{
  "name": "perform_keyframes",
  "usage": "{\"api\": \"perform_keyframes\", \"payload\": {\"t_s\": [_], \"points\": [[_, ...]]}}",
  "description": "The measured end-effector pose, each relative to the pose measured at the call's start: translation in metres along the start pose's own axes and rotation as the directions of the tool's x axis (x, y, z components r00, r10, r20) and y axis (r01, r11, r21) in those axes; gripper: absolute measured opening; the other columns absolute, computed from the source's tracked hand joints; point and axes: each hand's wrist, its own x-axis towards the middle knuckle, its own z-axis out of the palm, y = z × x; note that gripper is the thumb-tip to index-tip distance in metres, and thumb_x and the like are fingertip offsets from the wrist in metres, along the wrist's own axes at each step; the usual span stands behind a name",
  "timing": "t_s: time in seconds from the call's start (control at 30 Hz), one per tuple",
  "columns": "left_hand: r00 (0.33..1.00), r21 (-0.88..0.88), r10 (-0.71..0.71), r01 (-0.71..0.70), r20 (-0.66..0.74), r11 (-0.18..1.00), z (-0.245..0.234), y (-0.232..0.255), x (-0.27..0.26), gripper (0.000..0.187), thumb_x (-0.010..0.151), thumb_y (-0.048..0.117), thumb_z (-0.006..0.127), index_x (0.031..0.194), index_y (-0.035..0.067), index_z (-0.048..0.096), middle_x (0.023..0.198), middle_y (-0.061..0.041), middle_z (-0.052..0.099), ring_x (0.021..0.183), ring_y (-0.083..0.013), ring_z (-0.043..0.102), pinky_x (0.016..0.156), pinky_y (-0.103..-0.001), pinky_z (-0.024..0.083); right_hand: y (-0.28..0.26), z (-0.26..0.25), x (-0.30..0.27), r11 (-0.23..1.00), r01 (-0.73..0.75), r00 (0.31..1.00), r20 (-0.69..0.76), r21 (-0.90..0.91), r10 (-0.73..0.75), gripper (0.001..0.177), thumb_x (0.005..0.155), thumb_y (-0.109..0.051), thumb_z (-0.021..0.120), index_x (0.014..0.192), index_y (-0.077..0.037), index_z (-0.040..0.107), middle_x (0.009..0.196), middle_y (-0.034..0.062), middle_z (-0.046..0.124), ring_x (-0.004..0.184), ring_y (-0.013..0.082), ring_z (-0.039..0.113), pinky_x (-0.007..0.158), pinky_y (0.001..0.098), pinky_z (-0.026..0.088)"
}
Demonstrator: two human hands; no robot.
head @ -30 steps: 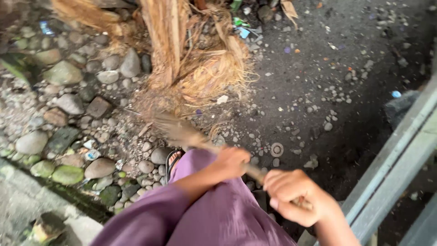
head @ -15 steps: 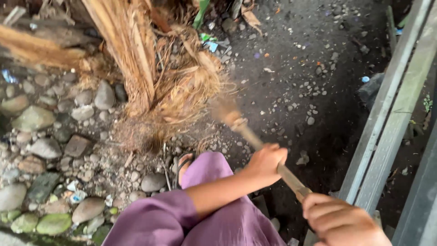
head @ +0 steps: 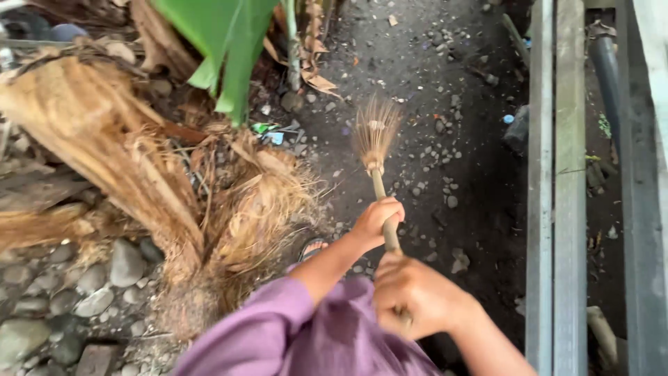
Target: Sweeping debris, leaves, and dirt from an outdoor floor using a broom.
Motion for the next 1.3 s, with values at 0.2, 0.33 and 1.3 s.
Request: {"api": "perform_keyframes", "payload": {"t_s": [0.2,0.33,1.3], "points": [[0.989,0.121,-0.145,0.145,-0.011,0.982,-0.017,0.054,0.025,0.009,0.085,0.003,0.058,0.078,0.004,0.053,0.079,-0.014,0.056,0.082,-0.0344,0.057,0.074,-0.043,0.045,-0.002,-0.068,-0.016,0.972,0.022,0.994,-0.110,0.232,0.004,0.048,0.090,-0.004,0.070,0.058,-0.008,0.034,0.057,0.0055,0.040,0.057,0.0277,0.047,0.074,0.0409,0.045],[0.929,0.159,-0.371,0.365,0.003,0.917,-0.001,0.008,0.030,0.008,0.077,0.007,0.064,0.073,0.006,0.057,0.073,-0.012,0.061,0.077,-0.0331,0.061,0.071,-0.042,0.046,0.055,-0.105,-0.015,0.899,0.040,0.979,-0.199,0.437,0.053,0.042,0.089,0.000,0.066,0.055,-0.006,0.040,0.053,0.0045,0.040,0.052,0.0275,0.045,0.071,0.0431,0.046],[0.266,0.099,-0.067,-0.106,0.962,0.989,0.247,-0.081,0.297,0.015,0.086,0.035,0.072,0.086,0.020,0.071,0.078,-0.010,0.073,0.079,-0.0366,0.073,0.068,-0.053,0.054,0.140,-0.216,-0.179,-0.645,-0.758,-0.646,0.026,0.099,0.763,0.048,0.077,-0.055,0.079,0.120,-0.038,0.071,0.089,0.0005,0.081,0.085,0.0212,0.081,0.079,0.0378,0.062]]}}
